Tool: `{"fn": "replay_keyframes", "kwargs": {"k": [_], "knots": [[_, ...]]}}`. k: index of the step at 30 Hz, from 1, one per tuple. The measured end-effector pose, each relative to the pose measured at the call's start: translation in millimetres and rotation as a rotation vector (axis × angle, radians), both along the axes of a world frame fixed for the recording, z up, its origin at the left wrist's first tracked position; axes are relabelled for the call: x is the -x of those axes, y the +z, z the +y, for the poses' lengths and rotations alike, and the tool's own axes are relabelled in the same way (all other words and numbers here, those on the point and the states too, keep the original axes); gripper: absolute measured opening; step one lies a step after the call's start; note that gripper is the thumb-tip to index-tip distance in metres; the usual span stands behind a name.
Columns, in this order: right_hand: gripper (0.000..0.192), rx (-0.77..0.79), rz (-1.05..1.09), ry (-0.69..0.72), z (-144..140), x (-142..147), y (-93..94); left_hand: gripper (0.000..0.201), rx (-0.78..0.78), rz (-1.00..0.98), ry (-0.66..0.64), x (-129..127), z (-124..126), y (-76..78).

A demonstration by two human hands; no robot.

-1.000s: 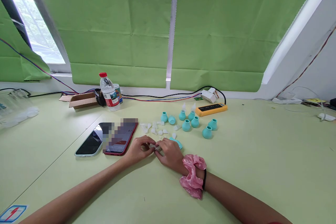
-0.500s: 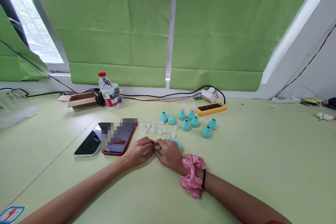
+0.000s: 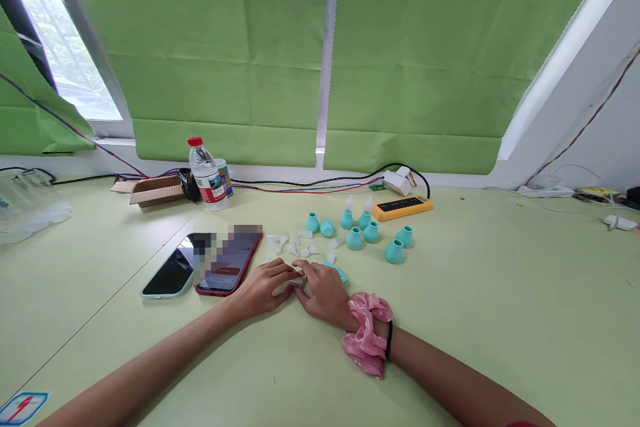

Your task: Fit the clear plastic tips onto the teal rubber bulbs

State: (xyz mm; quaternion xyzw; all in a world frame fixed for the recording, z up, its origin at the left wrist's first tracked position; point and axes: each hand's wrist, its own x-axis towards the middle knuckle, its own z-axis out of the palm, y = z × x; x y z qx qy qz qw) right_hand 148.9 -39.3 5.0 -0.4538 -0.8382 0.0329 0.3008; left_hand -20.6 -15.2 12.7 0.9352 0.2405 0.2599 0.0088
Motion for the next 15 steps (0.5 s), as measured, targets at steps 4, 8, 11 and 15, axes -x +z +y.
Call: {"fn": "replay_keyframes", "kwargs": {"k": [4, 8, 11, 15], "knots": [[0.036, -0.003, 0.005, 0.014, 1.4, -1.2, 0.1, 0.018, 0.015, -0.019, 0.018, -2.2, 0.3, -1.1], [0.029, 0.008, 0.032, 0.029, 2.2, -1.8, -1.3, 0.014, 0.022, -0.043, 0.036, -4.2, -0.6, -2.6], [0.027, 0.004, 0.046, 0.064, 1.4, -1.4, -0.1, 0.011, 0.045, -0.049, 0.063, -4.7, -1.7, -2.8], [0.025, -0.030, 0.115, 0.095, 6.5, -7.0, 11.4, 0.012, 0.064, -0.057, 0.071, -4.8, -1.7, -4.4]]}}
